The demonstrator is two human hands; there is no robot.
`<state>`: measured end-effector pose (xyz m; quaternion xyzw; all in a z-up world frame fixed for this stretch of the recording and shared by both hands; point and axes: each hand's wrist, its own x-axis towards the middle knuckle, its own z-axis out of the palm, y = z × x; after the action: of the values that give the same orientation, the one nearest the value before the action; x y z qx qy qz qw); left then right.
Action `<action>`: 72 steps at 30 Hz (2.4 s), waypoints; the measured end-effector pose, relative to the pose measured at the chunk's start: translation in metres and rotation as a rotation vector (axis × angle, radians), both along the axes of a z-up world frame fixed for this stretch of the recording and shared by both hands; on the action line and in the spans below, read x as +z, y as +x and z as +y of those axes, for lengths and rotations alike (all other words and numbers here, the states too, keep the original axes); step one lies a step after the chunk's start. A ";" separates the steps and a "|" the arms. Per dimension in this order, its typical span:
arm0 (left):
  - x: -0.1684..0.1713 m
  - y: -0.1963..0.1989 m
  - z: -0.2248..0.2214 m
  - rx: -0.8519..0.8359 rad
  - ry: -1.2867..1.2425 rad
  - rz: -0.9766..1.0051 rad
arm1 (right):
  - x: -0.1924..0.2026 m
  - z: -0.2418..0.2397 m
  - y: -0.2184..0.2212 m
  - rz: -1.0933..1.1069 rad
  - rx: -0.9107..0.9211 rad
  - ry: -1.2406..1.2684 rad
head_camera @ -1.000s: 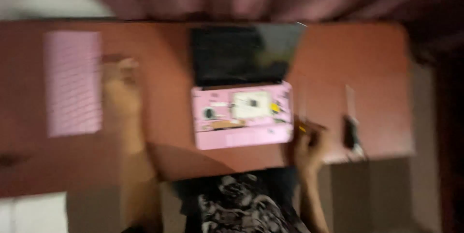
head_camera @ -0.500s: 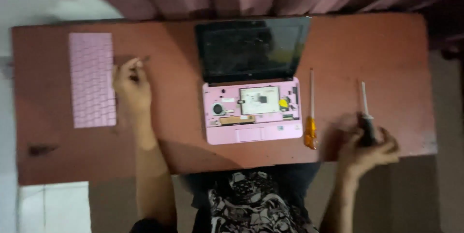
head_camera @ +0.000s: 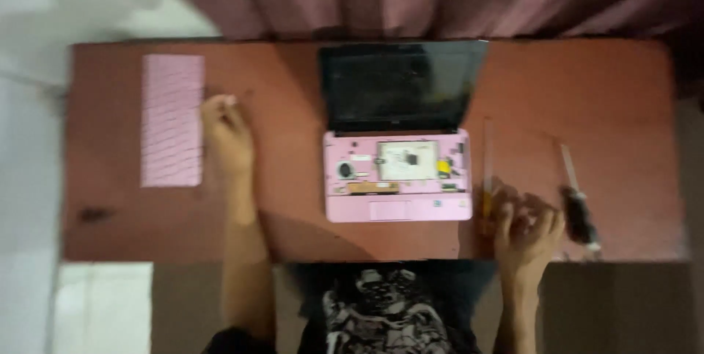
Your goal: The person connects a ribbon cable to the motherboard, then places a pink laptop palm rest over the internal components. They secure the palm rest by inserting and tightening multiple screws with a screwdriver.
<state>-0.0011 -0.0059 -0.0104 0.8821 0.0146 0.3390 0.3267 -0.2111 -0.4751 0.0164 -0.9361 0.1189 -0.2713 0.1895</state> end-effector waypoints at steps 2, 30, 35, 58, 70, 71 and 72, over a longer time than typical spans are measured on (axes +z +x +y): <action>-0.011 0.002 0.007 0.020 -0.008 -0.079 | 0.007 0.031 0.001 0.127 0.139 0.068; 0.125 -0.163 -0.188 -1.031 -1.646 0.398 | 0.080 0.056 -0.022 -0.562 0.523 1.500; 0.122 -0.166 -0.185 -0.995 -1.680 0.429 | 0.073 0.055 -0.029 -0.605 0.473 1.553; 0.105 -0.173 -0.181 -0.845 -1.299 0.419 | 0.060 0.057 -0.026 -0.525 0.552 1.556; 0.087 -0.170 -0.177 -0.844 -1.159 0.425 | 0.049 0.071 -0.021 -0.468 0.400 1.707; 0.084 -0.167 -0.175 -0.759 -0.957 0.494 | 0.049 0.071 -0.016 -0.499 0.423 1.687; 0.078 -0.161 -0.174 -0.758 -0.959 0.489 | 0.051 0.067 -0.009 -0.497 0.428 1.685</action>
<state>-0.1619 -0.1796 0.0676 0.6344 -0.0739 -0.0541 0.7675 -0.2201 -0.4083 0.0677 -0.4036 0.0572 -0.2477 0.8789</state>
